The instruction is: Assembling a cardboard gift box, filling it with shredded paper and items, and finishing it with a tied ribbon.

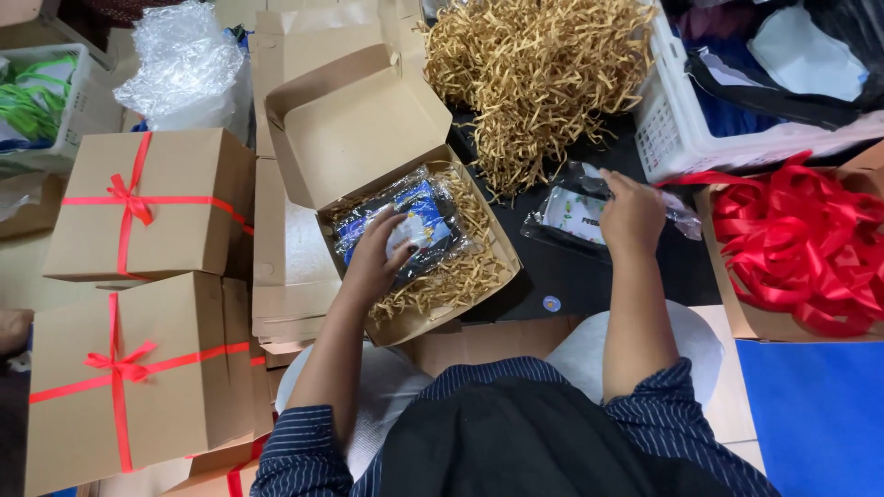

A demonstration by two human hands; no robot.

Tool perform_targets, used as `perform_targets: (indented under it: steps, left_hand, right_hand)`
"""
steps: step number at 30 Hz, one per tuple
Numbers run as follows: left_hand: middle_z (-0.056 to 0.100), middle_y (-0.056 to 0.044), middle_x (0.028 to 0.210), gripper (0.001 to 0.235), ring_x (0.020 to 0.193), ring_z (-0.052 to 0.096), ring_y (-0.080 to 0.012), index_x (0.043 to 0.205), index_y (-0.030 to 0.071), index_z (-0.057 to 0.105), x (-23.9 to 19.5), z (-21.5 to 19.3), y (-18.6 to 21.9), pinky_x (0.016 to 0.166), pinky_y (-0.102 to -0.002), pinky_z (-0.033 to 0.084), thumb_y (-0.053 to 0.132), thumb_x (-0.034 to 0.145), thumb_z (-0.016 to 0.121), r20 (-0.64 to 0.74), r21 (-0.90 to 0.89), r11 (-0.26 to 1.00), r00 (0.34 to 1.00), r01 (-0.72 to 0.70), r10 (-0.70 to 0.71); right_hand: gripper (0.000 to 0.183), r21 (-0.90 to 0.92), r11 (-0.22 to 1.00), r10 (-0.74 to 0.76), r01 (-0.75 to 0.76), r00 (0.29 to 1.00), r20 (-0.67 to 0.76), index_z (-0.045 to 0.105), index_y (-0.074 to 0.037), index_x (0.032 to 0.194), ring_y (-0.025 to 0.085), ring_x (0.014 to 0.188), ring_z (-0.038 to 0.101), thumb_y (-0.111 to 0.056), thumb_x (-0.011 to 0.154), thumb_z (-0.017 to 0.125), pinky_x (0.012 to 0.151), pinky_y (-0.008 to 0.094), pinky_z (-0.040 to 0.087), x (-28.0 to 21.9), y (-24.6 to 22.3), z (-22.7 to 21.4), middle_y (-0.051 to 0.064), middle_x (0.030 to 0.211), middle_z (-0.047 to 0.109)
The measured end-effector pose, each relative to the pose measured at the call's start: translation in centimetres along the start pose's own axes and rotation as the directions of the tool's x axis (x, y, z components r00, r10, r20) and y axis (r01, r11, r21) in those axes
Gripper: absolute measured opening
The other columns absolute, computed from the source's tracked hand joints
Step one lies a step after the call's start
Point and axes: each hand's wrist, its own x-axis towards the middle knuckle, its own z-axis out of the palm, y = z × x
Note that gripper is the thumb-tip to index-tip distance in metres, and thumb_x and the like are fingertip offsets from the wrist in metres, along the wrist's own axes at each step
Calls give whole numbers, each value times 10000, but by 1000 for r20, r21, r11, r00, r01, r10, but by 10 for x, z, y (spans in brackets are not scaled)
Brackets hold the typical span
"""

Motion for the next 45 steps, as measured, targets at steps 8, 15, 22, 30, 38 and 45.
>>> perform_targets:
  steps: [8, 15, 22, 30, 38, 45]
  left_hand:
    - [685, -107, 1165, 949, 1032, 723, -184, 1546, 69, 375, 6, 32, -32, 914, -350, 624, 760, 903, 475, 221, -959, 200, 972, 202, 77]
    - [746, -210, 1100, 563, 930, 760, -288, 1378, 48, 628, -10, -30, -10, 849, -398, 619, 30, 841, 797, 175, -777, 560, 953, 287, -245]
    - [746, -213, 1124, 435, 1090, 701, -375, 1280, 60, 696, -15, -36, -12, 982, -492, 531, 25, 848, 740, 223, -390, 895, 965, 216, -135]
    - [396, -178, 1571, 828, 1383, 440, -434, 1528, 204, 450, -21, 25, -15, 1116, -647, 399, 323, 796, 818, 77, 542, 837, 996, -75, 39]
    - [-92, -179, 1710, 1100, 1527, -134, -497, 1661, 242, -3, -22, 52, -18, 1094, -812, -98, 643, 881, 661, 342, 696, 718, 879, 1, -333]
    - [-150, -155, 1706, 1099, 1524, -178, -479, 1653, 261, -64, -8, 50, -16, 1090, -804, -137, 629, 900, 647, 396, 687, 725, 807, 56, -438]
  right_hand:
    - [277, 67, 547, -685, 835, 492, -538, 781, -287, 1118, 241, 1205, 660, -127, 922, 668, 1158, 525, 356, -73, -184, -61, 18, 1278, 726]
    - [626, 268, 426, -811, 864, 496, -311, 685, -336, 1284, 304, 1376, 502, -441, 690, 853, 1228, 640, 146, -103, -227, -34, -33, 1446, 600]
    - [763, 349, 702, -658, 621, 753, -16, 488, -298, 1532, 488, 1479, 287, -348, 822, 763, 1162, 724, 179, -68, -220, -34, 130, 1612, 360]
    - [795, 191, 788, -590, 586, 627, 509, 198, -287, 1648, 439, 1563, 54, -431, 972, 589, 1187, 729, 100, -73, -232, 2, 119, 1732, 56]
    - [829, 130, 783, -536, 608, 553, 638, 6, -324, 1663, 394, 1540, -238, -508, 1019, 494, 1163, 718, -104, -73, -220, 40, 41, 1720, -218]
    - [826, 141, 804, -503, 578, 534, 680, -49, -341, 1661, 380, 1529, -267, -512, 1036, 462, 1146, 700, -176, -69, -225, 34, 26, 1706, -263]
